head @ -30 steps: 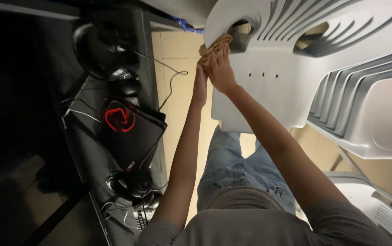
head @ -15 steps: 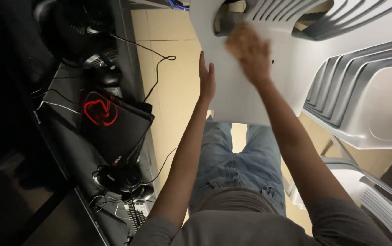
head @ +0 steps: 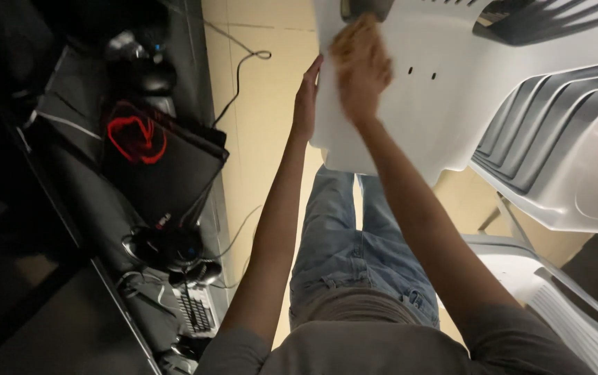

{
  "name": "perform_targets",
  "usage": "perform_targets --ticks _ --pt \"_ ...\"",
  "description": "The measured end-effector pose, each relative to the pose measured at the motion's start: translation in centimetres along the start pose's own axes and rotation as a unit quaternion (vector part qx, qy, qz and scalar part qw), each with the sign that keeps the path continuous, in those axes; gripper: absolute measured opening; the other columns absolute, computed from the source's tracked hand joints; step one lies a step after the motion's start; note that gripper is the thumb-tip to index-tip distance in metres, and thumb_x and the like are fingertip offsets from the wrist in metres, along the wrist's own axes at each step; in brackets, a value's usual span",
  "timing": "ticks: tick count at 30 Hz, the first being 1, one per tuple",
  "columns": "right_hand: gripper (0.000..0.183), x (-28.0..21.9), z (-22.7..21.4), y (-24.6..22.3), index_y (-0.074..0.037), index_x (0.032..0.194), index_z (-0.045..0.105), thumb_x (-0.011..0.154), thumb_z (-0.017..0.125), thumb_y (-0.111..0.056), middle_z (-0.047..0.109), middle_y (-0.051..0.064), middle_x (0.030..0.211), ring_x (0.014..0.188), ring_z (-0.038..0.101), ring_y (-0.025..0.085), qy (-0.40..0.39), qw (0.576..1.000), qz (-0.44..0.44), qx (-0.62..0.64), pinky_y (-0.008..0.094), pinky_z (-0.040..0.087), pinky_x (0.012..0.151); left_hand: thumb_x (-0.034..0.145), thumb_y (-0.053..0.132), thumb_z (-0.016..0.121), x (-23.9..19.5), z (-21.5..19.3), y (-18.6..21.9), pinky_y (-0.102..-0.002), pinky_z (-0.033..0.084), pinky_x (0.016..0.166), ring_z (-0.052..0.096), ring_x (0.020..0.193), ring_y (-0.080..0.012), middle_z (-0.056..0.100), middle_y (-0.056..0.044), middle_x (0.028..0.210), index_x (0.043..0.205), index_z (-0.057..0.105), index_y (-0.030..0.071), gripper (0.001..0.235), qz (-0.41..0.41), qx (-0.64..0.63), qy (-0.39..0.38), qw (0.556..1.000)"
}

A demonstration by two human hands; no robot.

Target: Wiping plastic chairs with a cloth and cleaning solution.

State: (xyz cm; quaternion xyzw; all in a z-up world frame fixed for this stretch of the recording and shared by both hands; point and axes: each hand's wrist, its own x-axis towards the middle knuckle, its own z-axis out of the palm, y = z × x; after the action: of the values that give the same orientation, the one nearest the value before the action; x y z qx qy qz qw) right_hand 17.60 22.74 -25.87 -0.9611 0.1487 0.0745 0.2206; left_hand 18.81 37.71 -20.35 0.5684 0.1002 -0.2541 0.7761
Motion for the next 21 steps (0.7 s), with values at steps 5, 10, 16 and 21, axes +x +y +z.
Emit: perform_targets --ticks 5,10,16,21 --pt "0.071 -8.0 -2.8 1.8 -0.018 0.164 0.031 0.101 0.064 -0.028 0.023 0.019 0.17 0.154 0.015 0.045 -0.134 0.966 -0.218 0.021 0.067 0.005 0.119 0.114 0.056 0.028 -1.5 0.2 -3.3 -0.037 0.023 0.131 0.03 0.159 -0.0249 0.037 -0.013 0.169 0.16 0.041 0.007 0.069 0.037 -0.007 0.044 0.998" --pt "0.05 -7.2 -7.5 9.4 -0.031 0.147 0.048 0.1 0.064 -0.033 0.038 0.003 0.165 0.158 0.025 0.032 -0.28 0.899 -0.337 -0.013 0.069 0.012 0.121 0.11 0.044 0.046 -5.5 0.1 -6.4 -0.039 0.035 0.121 0.046 0.145 -0.0288 0.049 -0.016 0.153 0.152 0.049 0.002 0.059 -0.042 0.094 0.169 0.98" --pt "0.061 -0.4 -8.2 11.7 -0.007 0.159 0.043 0.106 0.065 -0.027 0.035 0.028 0.166 0.151 0.028 0.048 0.016 0.965 -0.237 -0.116 0.078 0.011 0.11 0.108 0.051 0.043 -9.5 -0.6 -8.0 -0.039 0.032 0.122 0.039 0.149 -0.0254 0.04 -0.012 0.162 0.158 0.034 0.009 0.066 -0.037 0.077 0.155 0.984" --pt "0.053 1.7 6.5 11.8 -0.01 0.162 0.046 0.113 0.051 -0.03 0.036 0.017 0.168 0.155 0.028 0.04 0.031 0.989 -0.144 -0.009 0.067 0.017 0.127 0.109 0.054 0.04 -10.0 0.2 -9.4 -0.042 0.021 0.129 0.027 0.158 -0.0265 0.028 -0.012 0.171 0.165 0.024 0.012 0.072 -0.009 0.09 0.169 0.981"
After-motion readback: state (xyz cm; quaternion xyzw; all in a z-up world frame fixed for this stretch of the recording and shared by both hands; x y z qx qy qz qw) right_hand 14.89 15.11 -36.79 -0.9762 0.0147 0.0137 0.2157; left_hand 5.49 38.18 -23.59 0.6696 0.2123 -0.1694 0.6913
